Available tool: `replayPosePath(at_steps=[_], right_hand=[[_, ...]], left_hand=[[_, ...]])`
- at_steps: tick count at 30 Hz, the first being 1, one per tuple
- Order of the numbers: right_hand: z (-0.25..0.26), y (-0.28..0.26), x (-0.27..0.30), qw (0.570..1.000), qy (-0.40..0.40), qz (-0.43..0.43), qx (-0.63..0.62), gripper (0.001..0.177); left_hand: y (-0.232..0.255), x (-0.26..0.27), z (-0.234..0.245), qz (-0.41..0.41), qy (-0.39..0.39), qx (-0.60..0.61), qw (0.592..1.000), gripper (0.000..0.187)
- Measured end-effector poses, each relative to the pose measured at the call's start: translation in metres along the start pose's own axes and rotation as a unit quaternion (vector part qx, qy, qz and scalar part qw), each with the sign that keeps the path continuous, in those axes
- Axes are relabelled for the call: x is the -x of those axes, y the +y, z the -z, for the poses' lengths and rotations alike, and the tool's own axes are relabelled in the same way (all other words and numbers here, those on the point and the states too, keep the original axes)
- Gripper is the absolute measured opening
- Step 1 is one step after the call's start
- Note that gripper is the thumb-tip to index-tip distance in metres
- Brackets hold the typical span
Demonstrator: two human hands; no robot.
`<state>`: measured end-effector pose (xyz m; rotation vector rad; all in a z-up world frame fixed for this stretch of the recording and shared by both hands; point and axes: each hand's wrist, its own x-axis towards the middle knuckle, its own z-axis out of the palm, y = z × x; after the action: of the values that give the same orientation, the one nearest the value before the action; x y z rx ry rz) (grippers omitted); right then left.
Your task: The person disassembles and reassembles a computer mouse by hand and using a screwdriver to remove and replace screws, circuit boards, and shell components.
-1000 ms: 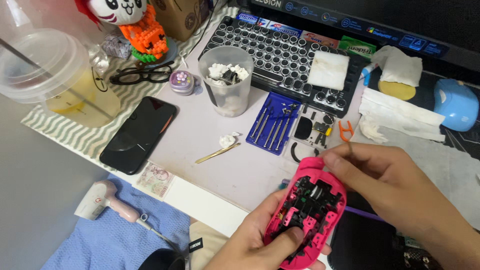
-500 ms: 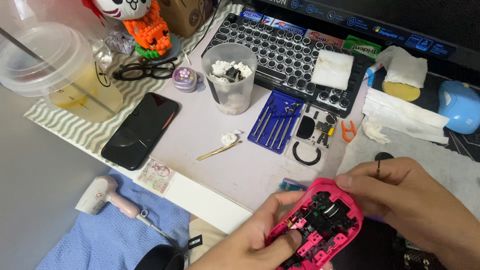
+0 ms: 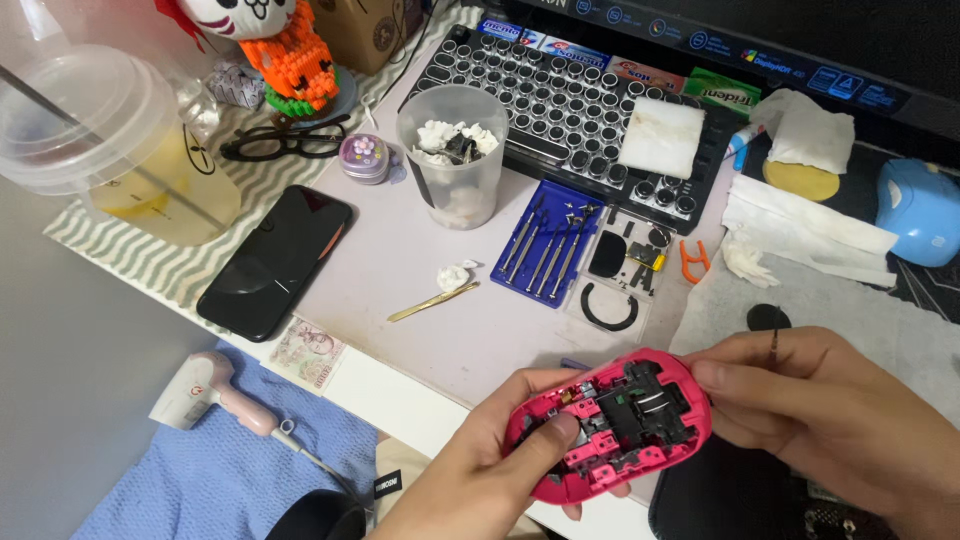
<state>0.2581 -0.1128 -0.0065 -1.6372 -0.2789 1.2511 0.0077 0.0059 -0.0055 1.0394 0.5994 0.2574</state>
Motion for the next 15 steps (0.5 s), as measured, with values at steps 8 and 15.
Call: replayPosePath(at_steps=[8, 15], right_hand=[[-0.022, -0.004, 0.013, 0.999, 0.033, -0.02, -0.003, 0.039], [-0.04, -0.012, 0.023, 0.993, 0.101, -0.045, 0.047, 0.04]], left_hand=[[0.006, -0.005, -0.001, 0.067, 0.084, 0.099, 0.989, 0.034], [0.023, 0.001, -0.011, 0.079, 0.126, 0.001, 0.989, 0.02]])
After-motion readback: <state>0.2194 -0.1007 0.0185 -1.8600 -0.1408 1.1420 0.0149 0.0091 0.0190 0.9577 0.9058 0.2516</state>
